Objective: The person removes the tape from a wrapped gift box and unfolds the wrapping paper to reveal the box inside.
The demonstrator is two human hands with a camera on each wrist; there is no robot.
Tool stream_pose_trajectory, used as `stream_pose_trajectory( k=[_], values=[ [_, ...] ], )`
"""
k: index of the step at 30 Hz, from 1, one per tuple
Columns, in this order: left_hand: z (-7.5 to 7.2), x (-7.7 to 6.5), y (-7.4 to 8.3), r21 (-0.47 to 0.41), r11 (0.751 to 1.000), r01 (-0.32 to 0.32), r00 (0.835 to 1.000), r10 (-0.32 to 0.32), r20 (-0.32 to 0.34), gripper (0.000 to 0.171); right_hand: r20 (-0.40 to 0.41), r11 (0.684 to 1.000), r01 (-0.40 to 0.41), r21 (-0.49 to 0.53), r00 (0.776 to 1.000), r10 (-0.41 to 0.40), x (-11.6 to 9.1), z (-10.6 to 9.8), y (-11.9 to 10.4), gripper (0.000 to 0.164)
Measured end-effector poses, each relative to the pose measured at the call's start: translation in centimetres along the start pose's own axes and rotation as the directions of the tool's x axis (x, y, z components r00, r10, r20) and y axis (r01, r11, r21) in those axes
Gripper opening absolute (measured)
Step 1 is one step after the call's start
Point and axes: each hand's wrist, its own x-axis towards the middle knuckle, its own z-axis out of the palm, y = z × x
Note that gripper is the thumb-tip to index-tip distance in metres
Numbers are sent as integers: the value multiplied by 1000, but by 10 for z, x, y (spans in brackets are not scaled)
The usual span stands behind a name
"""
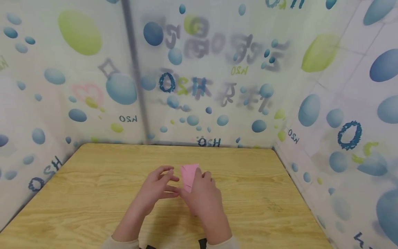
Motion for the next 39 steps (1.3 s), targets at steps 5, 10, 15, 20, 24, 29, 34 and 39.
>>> stream_pose_trajectory(
  k=[5,10,15,20,24,29,34,39],
  values=[
    [1,1,-6,79,997,-16,1000,16,4,48,-37,996,-18,-82,999,16,1,1,0,89],
    [-2,3,-18,161,987,14,1000,-10,-25,47,-57,999,-14,-33,998,12,3,-4,8,81],
    [-4,6,-28,166,985,37,999,-36,-11,60,-38,980,-32,194,998,40,7,-11,19,79],
    [-4,6,-29,89,995,32,999,-33,16,67,-6,860,-24,510,999,32,7,-11,29,68],
    [-5,6,-25,53,998,18,1000,-18,-12,67,22,778,-11,628,1000,-4,7,-4,34,63],
    [-7,6,-24,118,993,-17,999,21,-33,70,43,808,18,589,998,-53,10,5,45,64],
    [-4,4,-30,248,968,-24,1000,28,-14,86,122,865,14,501,989,-86,13,16,54,74],
    [-3,2,-35,353,936,-18,1000,23,-11,95,148,890,36,454,982,-114,17,27,60,83]
  ],
)
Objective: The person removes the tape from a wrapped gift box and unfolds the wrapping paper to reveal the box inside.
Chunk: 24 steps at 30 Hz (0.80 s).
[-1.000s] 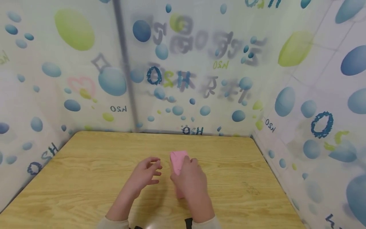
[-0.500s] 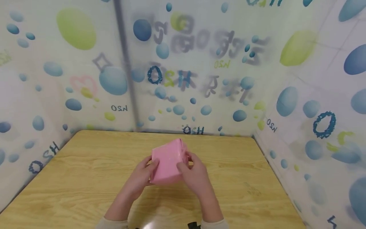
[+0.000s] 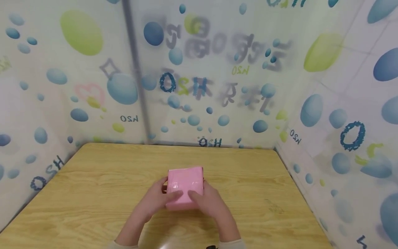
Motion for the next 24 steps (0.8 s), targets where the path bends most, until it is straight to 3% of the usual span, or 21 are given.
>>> stream_pose_trajectory(
  k=[9,19,24],
  values=[
    [0,1,-5,70,997,31,999,-32,18,92,53,1000,-11,-24,999,12,5,6,7,76],
    [-1,4,-12,116,992,43,998,-47,34,88,55,997,-27,-78,998,31,12,9,8,94],
    [-1,6,-12,126,992,16,999,-22,42,85,64,995,-33,-91,997,39,12,8,6,92]
  ],
)
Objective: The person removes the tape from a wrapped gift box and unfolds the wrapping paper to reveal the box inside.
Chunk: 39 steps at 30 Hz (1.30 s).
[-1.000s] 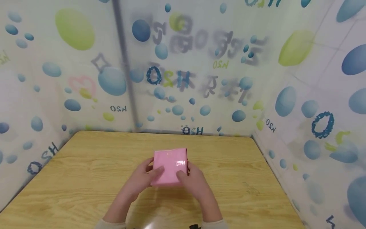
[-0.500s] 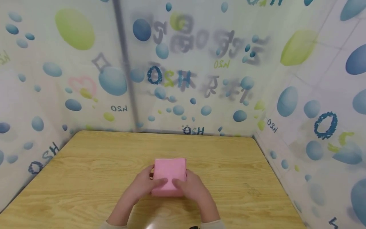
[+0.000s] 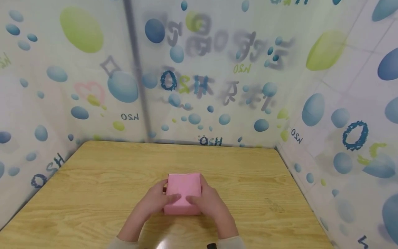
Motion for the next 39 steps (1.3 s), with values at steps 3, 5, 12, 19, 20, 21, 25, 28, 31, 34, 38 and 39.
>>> stream_pose_trajectory(
  k=[3,5,12,19,20,21,25,28,31,34,38,39],
  values=[
    [0,1,0,10,1000,-4,1000,4,11,82,5,1000,13,-11,1000,-13,-1,-1,-1,86],
    [0,1,-1,19,1000,-6,1000,5,21,80,7,999,25,-24,1000,-25,0,-1,0,80],
    [2,4,-4,34,999,-29,999,28,32,73,-2,996,51,-70,999,-51,3,-2,-1,77],
    [2,5,-3,28,999,-16,999,15,35,73,15,996,41,-81,999,-40,3,-3,-6,78],
    [1,5,-3,29,999,-14,999,13,35,73,19,996,41,-85,999,-39,3,-3,-6,78],
    [1,5,-3,31,999,-11,999,10,33,73,22,995,40,-89,999,-39,3,-2,-6,78],
    [1,5,-3,37,999,0,1000,-1,31,73,28,993,46,-110,999,-43,5,-2,-7,79],
    [1,5,-2,41,999,0,999,-2,33,74,36,992,50,-117,998,-46,6,-2,-7,79],
    [1,5,-2,42,999,6,999,-8,35,75,44,992,46,-115,998,-41,6,-2,-8,79],
    [1,5,-2,42,999,7,999,-8,31,76,45,993,42,-110,998,-37,5,-3,-9,79],
    [0,4,0,46,999,0,1000,-2,28,77,47,994,41,-105,998,-36,4,-4,-9,78],
    [0,4,1,47,999,0,1000,-1,29,77,48,994,41,-105,998,-36,4,-4,-9,78]
  ],
)
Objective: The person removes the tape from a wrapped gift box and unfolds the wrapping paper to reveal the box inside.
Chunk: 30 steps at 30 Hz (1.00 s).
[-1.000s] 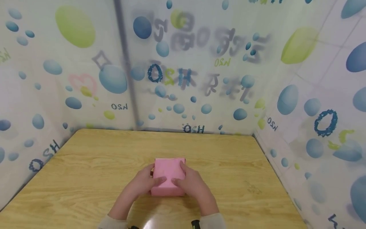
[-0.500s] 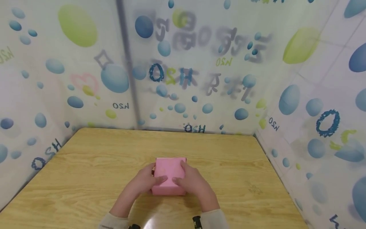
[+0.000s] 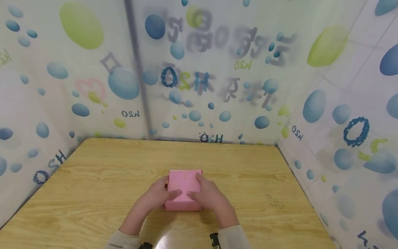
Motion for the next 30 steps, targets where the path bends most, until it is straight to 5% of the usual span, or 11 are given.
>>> stream_pose_trajectory(
  k=[18,30],
  values=[
    [-2,-2,4,-13,1000,-5,1000,5,-8,76,18,1000,12,-13,1000,-12,-1,-2,-1,80],
    [1,0,3,-19,999,28,999,-29,-15,91,12,1000,16,-6,1000,-16,-2,-2,0,80]
  ],
)
